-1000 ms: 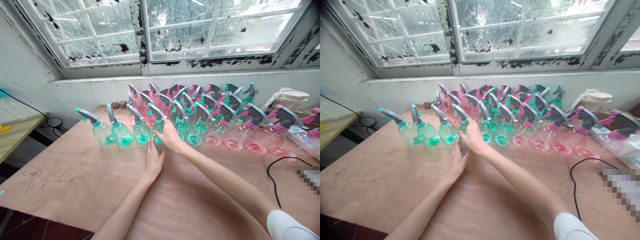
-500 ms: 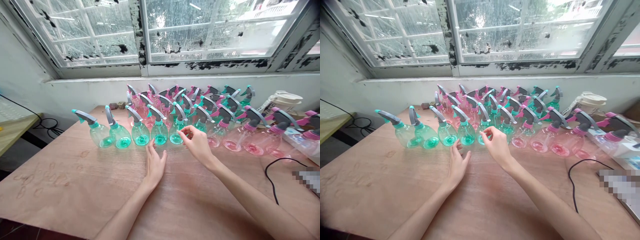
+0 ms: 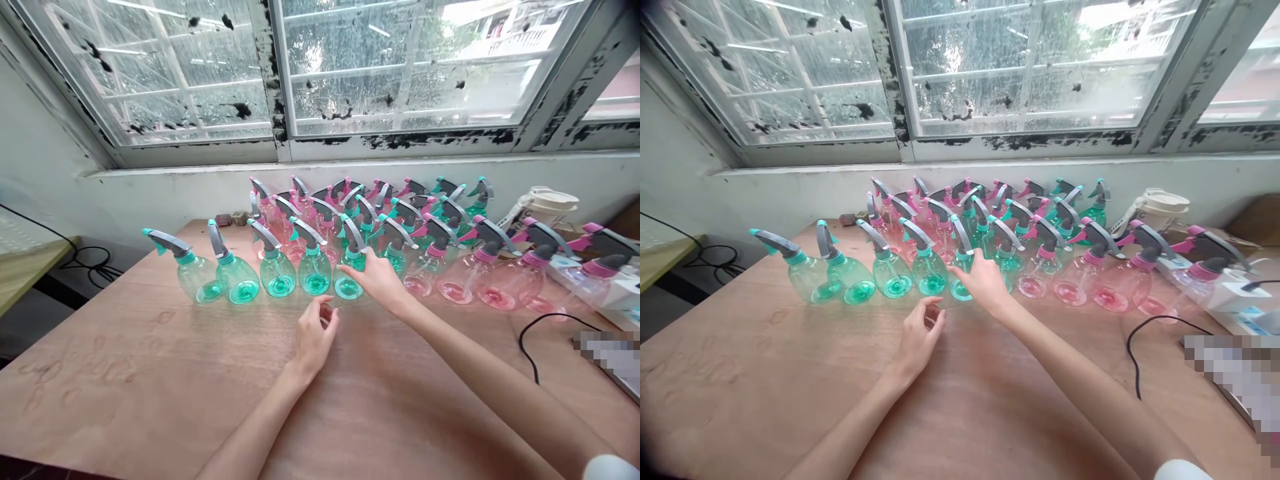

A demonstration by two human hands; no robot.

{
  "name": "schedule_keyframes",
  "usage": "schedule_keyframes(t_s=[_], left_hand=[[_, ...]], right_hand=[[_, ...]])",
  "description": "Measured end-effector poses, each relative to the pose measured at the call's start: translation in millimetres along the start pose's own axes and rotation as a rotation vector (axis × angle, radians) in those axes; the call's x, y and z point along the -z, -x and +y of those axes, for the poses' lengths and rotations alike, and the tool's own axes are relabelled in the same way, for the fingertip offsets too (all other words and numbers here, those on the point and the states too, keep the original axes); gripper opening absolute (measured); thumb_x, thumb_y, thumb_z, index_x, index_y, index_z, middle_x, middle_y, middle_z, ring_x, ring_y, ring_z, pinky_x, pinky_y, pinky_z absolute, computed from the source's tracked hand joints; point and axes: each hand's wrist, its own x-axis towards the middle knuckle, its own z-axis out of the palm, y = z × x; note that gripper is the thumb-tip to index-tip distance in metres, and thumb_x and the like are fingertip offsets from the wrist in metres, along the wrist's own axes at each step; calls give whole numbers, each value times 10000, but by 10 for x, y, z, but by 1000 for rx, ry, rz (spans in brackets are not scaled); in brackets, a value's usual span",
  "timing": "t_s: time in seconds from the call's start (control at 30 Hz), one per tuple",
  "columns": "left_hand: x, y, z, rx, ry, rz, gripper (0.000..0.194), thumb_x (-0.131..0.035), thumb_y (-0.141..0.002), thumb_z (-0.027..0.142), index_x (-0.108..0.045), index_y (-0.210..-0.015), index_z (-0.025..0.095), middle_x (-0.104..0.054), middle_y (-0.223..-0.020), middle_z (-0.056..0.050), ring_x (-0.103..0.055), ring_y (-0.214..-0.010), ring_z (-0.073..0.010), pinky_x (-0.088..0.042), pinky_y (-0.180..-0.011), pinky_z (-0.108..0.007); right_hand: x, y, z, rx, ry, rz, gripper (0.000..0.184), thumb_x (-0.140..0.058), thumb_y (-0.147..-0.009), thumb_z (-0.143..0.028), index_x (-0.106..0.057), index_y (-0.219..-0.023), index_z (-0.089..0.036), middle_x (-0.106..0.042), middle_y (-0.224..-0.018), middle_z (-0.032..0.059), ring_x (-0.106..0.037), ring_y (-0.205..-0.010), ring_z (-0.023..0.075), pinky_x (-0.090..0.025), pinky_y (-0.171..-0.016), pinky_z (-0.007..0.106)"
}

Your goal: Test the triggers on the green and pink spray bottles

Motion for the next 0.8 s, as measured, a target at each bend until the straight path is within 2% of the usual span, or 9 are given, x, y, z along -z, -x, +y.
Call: schedule_keyframes(t_s=[0.1, 0.23, 0.3, 0.4, 0.47, 0.53, 0.67, 0.73, 0.8], left_hand=[[0, 26, 51, -20, 15, 15, 218, -514, -926, 315, -560, -1104, 198, -627, -952, -44, -640, -842, -187, -542, -729, -329], [72, 38, 113, -62, 58, 13, 327, -420, -972, 424, -521, -1197, 209, -559, -1206, -104, -568, -1129, -245, -520, -877, -400], [101, 56, 144, -136, 80, -97, 442, -446, -954, 488, -455, -1311, 228, -503, -1330, -120, -502, -1241, -276, -479, -961, -442], [76, 106, 165, -286, 40, -345, 722, -594, -857, 567, -318, -1448, 258, -422, -1447, -134, -418, -1330, -323, -380, -1068, -501], [25, 137, 153, -350, 1, -473, 835, -670, -804, 564, -272, -1476, 268, -449, -1433, -136, -447, -1305, -336, -378, -1066, -507], [-33, 153, 132, -372, -21, -535, 859, -696, -791, 543, -260, -1478, 269, -504, -1383, -133, -502, -1246, -333, -415, -1028, -496], [-184, 178, 149, -399, -37, -545, 845, -684, -796, 553, -264, -1471, 266, -547, -1327, -132, -544, -1185, -332, -440, -991, -492], [-318, 209, 222, -433, -34, -549, 861, -685, -782, 580, -272, -1469, 266, -554, -1315, -130, -544, -1179, -335, -444, -985, -494], [-494, 235, 330, -445, -32, -545, 872, -693, -765, 601, -299, -1458, 247, -551, -1322, -139, -533, -1194, -341, -441, -992, -498]], right_hand=[[101, 253, 28, 23, 80, -19, 561, -635, -824, -568, -561, -1147, -116, -703, -699, 130, -701, -731, 345, -363, -515, 294], [249, 671, 126, 71, 215, -89, 579, -549, -854, -632, -554, -1166, -144, -657, -577, 60, -679, -602, 312, -322, -489, 290], [336, 848, 195, 125, 148, -123, 527, -559, -858, -613, -564, -1143, -170, -647, -592, 34, -662, -593, 279, -342, -507, 293], [500, 1010, 292, 196, -75, -185, 428, -655, -819, -553, -580, -1063, -209, -679, -756, 38, -652, -714, 245, -420, -590, 306], [618, 1045, 353, 185, -207, -258, 416, -733, -758, -524, -589, -1002, -219, -681, -854, 41, -638, -802, 239, -458, -654, 323], [720, 1034, 427, 178, -289, -305, 448, -785, -706, -500, -593, -999, -221, -661, -958, 53, -618, -915, 251, -484, -746, 359], [821, 938, 615, 272, -503, -296, 826, -845, -625, -485, -439, -1300, -233, -502, -1294, 129, -506, -1202, 296, -455, -964, 454], [829, 882, 689, 332, -621, -288, 947, -845, -628, -478, -331, -1391, -253, -443, -1371, 144, -524, -1193, 285, -473, -955, 443], [832, 833, 732, 368, -692, -279, 805, -808, -694, -461, -391, -1349, -252, -515, -1297, 128, -617, -998, 228, -529, -826, 375]])
